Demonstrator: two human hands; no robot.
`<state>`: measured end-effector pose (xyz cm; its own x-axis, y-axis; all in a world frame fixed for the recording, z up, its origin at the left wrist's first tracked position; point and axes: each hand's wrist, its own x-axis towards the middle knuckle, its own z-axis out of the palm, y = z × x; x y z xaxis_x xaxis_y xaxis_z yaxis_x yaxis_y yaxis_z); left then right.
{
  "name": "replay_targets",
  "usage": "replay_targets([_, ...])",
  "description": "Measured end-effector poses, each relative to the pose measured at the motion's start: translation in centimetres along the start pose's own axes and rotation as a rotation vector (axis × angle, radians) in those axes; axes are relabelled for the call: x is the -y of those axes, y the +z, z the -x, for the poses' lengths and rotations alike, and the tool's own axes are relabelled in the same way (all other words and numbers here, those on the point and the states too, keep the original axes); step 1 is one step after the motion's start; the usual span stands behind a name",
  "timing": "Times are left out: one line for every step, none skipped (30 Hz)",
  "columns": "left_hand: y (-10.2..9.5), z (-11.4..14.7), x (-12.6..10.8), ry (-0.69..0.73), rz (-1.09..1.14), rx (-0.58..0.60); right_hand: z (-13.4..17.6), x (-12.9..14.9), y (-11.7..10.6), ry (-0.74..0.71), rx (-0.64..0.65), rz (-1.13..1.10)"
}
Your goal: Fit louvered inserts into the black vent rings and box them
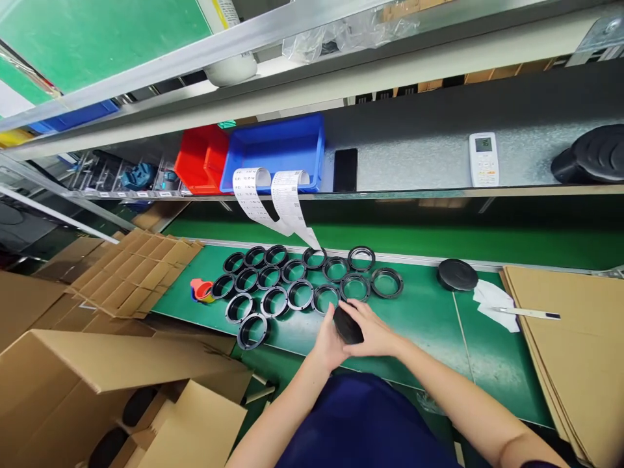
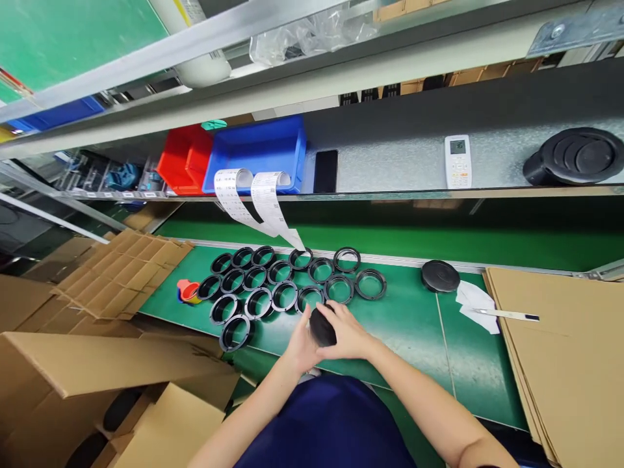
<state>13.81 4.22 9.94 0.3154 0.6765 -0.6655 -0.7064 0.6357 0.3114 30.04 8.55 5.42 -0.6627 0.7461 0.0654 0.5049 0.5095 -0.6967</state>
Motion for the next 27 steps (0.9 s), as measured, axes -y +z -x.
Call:
replay_targets([-0.5,0.1,-0.4,0.005,-0.042,-0.043,-1.0,-1.6,-0.4,0.091,-0.078,0.047])
replay_targets([-1.1,0.2,-0.9,0.019,-0.087,-0.078,-2.0,-3.5,-1.0,0.212,-0.174,0.119])
replay_targets([-1.7,0.4,-1.4,0.039,-0.124,-0.097,-2.9,-5.5,-1.7,0.345,-0.26,0.204])
replay_targets([-2.5,0.7,-1.9,0.063,-0.147,-0.101,-3.7,-7.4,-2.3,0.464,-0.308,0.292])
replay_targets([-3.3,1.0,-2.2,0.081,-0.155,-0.098,-4.4,-9.2,-2.8,0.547,-0.312,0.369])
replay_targets([-4.1,1.4,-2.5,0.09,-0.149,-0.099,-4.9,-10.8,-3.1,0.586,-0.286,0.43])
replay_targets([-5.1,1.9,-2.7,0.094,-0.131,-0.118,-5.0,-12.1,-3.0,0.59,-0.246,0.471])
replay_targets([-6.0,2.5,-2.8,0.096,-0.106,-0.148,-5.0,-13.0,-2.7,0.577,-0.209,0.501])
replay_targets([-7.1,3.1,-2.8,0.099,-0.08,-0.182,-4.6,-13.6,-2.0,0.565,-0.186,0.528])
replay_targets([-8.2,3.8,-2.8,0.105,-0.055,-0.216,-4.0,-13.9,-1.2,0.558,-0.174,0.557])
replay_targets([-9.3,4.5,-2.7,0.113,-0.031,-0.249,-3.3,-14.0,-0.4,0.554,-0.168,0.59])
replay_targets([-10.5,5.2,-2.5,0.121,-0.008,-0.279,-2.5,-13.8,0.4,0.543,-0.16,0.631])
replay_targets([-11.6,5.9,-2.3,0.131,0.012,-0.313,-1.8,-13.4,1.0,0.521,-0.151,0.67])
replay_targets([-12.7,6.5,-2.1,0.142,0.03,-0.347,-1.1,-12.9,1.4,0.489,-0.152,0.7])
replay_targets([-13.7,7.1,-1.9,0.152,0.044,-0.386,-0.6,-12.2,1.5,0.448,-0.165,0.716])
replay_targets([-14.5,7.6,-1.7,0.155,0.054,-0.423,-0.2,-11.6,1.4,0.411,-0.197,0.723])
replay_targets([-15.2,7.9,-1.5,0.152,0.06,-0.459,0.0,-11.0,1.2,0.386,-0.247,0.723])
replay_targets([-15.6,8.1,-1.4,0.142,0.061,-0.494,0.0,-10.4,1.1,0.379,-0.307,0.716])
replay_targets([-15.8,8.0,-1.3,0.128,0.053,-0.526,0.0,-9.9,1.1,0.378,-0.356,0.707])
replay_targets([-15.7,7.9,-1.3,0.109,0.033,-0.555,0.0,-9.5,1.4,0.372,-0.376,0.696])
replay_targets([-15.4,7.4,-1.4,0.089,-0.007,-0.58,-0.1,-9.3,1.9,0.365,-0.363,0.683])
replay_targets([-14.8,6.8,-1.4,0.075,-0.084,-0.593,-0.2,-9.2,2.5,0.362,-0.326,0.668])
replay_targets([-14.0,5.9,-1.5,0.073,-0.23,-0.589,-0.3,-9.3,3.1,0.358,-0.27,0.65])
replay_targets([-13.0,4.7,-1.5,0.089,-0.424,-0.562,-0.5,-9.7,3.5,0.356,-0.209,0.63])
replay_targets([-11.7,3.2,-1.4,0.122,-0.636,-0.517,-0.6,-10.3,3.3,0.363,-0.16,0.613])
replay_targets([-10.3,1.4,-1.1,0.171,-0.836,-0.456,-0.6,-11.1,2.5,0.386,-0.139,0.605])
replay_targets([-8.6,-0.6,-0.7,0.233,-1.003,-0.383,-0.4,-12.3,0.9,0.424,-0.149,0.611])
